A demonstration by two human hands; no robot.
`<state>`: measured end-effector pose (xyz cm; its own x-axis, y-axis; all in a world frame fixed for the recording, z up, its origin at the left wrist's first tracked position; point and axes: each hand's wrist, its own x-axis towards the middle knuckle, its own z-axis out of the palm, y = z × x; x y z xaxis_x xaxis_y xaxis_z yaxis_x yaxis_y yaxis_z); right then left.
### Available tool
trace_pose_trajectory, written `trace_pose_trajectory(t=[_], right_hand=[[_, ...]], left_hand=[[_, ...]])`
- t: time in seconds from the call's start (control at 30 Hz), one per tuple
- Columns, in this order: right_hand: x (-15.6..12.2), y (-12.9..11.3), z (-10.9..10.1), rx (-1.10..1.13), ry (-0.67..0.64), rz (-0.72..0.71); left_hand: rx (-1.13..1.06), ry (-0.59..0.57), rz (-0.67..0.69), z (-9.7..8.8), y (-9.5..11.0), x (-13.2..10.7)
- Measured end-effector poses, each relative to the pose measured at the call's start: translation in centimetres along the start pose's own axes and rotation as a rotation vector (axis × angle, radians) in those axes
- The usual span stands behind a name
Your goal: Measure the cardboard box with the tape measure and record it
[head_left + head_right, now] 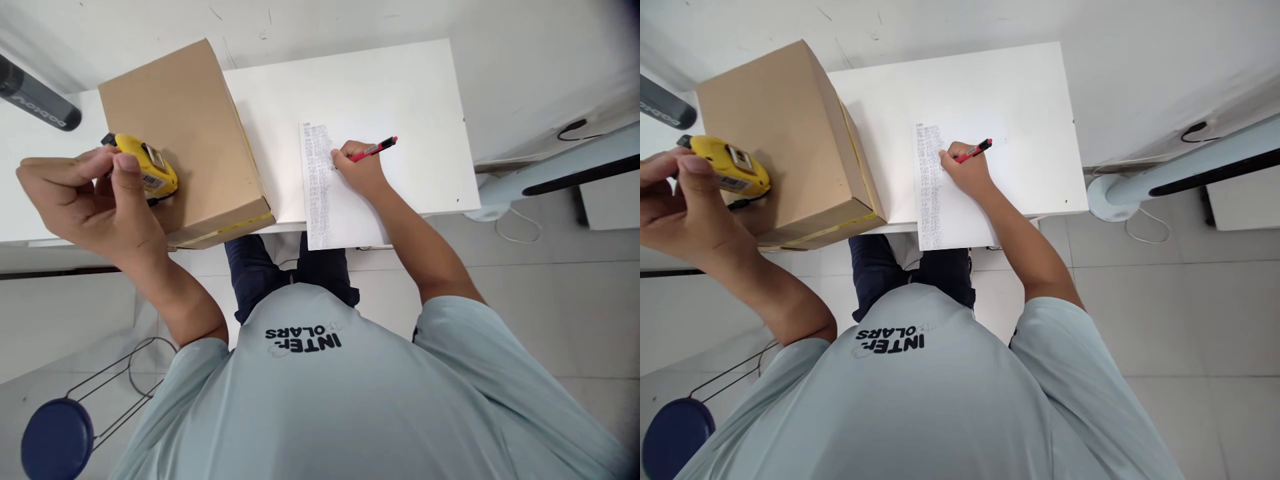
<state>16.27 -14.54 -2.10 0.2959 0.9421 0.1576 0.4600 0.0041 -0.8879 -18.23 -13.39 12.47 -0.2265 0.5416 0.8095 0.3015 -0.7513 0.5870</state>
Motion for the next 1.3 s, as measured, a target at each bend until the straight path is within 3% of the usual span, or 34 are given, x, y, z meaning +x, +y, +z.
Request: trace_pose_trajectory(t=[0.13,0.4,0.6,0.8,0.93,1.1,1.3], right_hand=[[0.0,-0.3,0.0,-0.005,-0.034,0.005],[0.1,0.2,0.0,0.017,-0.010,-0.009],[0.1,0.6,-0.1,0.008,0.038,-0.030],[0.1,0.6,0.2,0.000,0.028,-0.049],[0.1,0.3,0.1,0.003,0.046,-0.019],[-0.1,-0.2,-0.1,-0.002,0.015,-0.001],[-0.3,-0.8,-0.1,-0.005,0.034,-0.009]], left_hand=[[0.022,-0.011,0.036,0.1,-0.1,0.0],[0.010,0.009,0.001,0.1,0.0,0.0],[-0.030,-0.019,0.057,0.0,-0.2,0.0],[-0.013,-0.037,0.004,-0.3,-0.5,0.0],[0.008,-0.049,0.087,-0.2,-0.6,0.0],[-0.018,0.003,0.054,0.1,0.0,0.0],[-0.043,-0.021,0.078,-0.1,-0.3,0.1]])
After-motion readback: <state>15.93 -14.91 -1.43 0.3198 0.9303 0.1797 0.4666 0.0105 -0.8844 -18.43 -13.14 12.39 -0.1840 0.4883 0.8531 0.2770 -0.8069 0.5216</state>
